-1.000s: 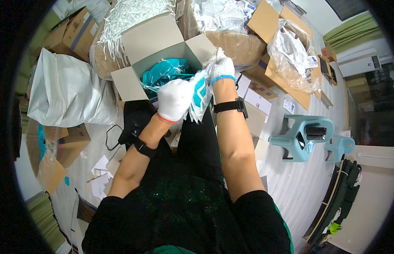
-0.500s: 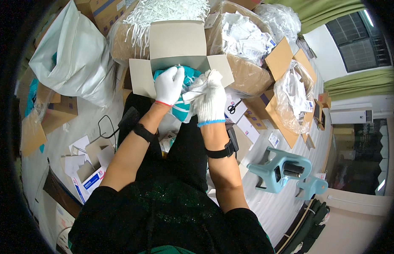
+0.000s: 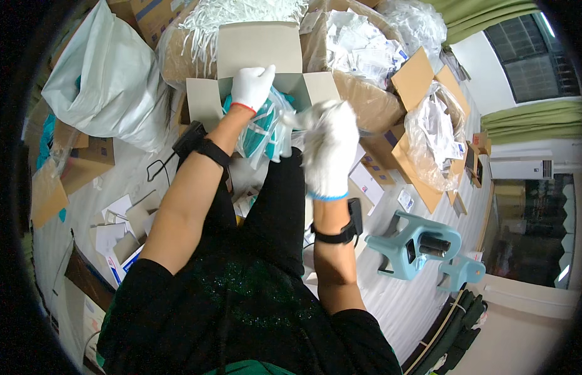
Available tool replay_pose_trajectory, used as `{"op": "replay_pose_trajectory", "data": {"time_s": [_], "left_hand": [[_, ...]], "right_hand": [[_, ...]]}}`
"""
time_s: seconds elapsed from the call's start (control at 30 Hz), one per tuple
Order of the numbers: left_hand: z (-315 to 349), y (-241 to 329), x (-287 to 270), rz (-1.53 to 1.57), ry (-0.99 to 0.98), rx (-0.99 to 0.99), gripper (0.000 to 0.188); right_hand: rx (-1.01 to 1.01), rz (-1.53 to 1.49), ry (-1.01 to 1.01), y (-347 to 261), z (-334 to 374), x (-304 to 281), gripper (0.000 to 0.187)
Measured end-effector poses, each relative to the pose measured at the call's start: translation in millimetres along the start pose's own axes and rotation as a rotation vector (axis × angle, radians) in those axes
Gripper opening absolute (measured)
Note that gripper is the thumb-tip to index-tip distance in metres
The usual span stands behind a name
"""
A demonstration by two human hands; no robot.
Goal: Sorting and packing various medical supplies, including masks and sealed packets, into a cardboard box.
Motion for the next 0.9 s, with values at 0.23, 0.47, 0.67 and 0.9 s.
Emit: {"op": "replay_pose_trajectory", "data": {"time_s": [0.23,0.47,0.67,0.9], "left_hand": [[-41,-100,42,0.472,-0.105,-0.218,0.042],[-2,-140,34,0.665,0.330,-0.728,0.043],[9,-152,50,0.641,0.348,-0.756,0.035],[12,-173,75,1.265,0.103,-0.793,0.036]], "right_hand": [[0.254,0.684,-0.166,52,-10,-92,0.081],[0.154,0.824,-0.064,52,45,-21,0.068],[0.066,0.887,0.071,50,31,-18,0.061],[0.007,1.073,0.087,47,1,-48,0.051]]}}
Point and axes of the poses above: each hand's wrist, its own z-axis away from the middle knuckle, its own x-axis out of the palm, y = z × x, the point moved 6 cm from there along -z, towards the middle knuckle
